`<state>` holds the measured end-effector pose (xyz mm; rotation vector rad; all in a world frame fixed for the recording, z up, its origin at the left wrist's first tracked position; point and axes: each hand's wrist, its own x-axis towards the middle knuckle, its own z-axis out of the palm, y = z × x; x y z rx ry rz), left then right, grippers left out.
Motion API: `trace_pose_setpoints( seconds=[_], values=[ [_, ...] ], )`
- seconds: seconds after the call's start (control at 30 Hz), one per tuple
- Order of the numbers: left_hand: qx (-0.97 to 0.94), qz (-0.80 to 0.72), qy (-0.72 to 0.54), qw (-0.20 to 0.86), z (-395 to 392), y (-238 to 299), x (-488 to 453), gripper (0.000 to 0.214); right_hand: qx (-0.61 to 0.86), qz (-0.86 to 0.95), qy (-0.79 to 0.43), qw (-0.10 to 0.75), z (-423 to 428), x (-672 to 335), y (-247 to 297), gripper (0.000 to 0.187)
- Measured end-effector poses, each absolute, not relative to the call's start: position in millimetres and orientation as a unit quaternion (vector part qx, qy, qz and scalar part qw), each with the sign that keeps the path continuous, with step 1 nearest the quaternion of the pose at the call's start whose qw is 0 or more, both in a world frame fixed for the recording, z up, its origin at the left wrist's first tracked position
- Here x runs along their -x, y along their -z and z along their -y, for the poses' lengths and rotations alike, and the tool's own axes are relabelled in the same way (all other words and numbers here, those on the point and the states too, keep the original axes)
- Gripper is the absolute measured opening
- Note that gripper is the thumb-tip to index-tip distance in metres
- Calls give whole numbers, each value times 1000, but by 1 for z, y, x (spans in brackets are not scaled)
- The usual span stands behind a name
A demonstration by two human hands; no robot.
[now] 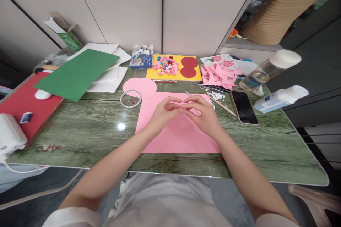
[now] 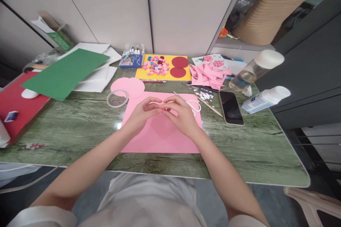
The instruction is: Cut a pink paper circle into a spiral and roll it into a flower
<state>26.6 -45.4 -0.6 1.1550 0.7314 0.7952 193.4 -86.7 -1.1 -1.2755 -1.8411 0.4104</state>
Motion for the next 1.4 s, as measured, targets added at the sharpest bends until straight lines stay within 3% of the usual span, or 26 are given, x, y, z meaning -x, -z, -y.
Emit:
trace_pose_setpoints(
  seconds=[0.17,0.53,0.77,1.07,1.4],
  values=[
    [-515,-327,-352,710,48,-1,-28,29,534,711,-152,432,88,-192,0,2],
    [-506,-327,-340,722,51,2,-30,31,535,719,-160,414,88,-189,-4,14],
    [-502,-330,-345,721,46,-1,-26,32,521,730,-177,407,90,-196,-8,4],
    [-522,-326,-330,716,44,-3,-25,29,469,782,-191,364,87,-199,-4,24],
    [-519,-348,-332,706,48,-2,-29,31,528,732,-153,402,87,-194,-1,4]
  ],
)
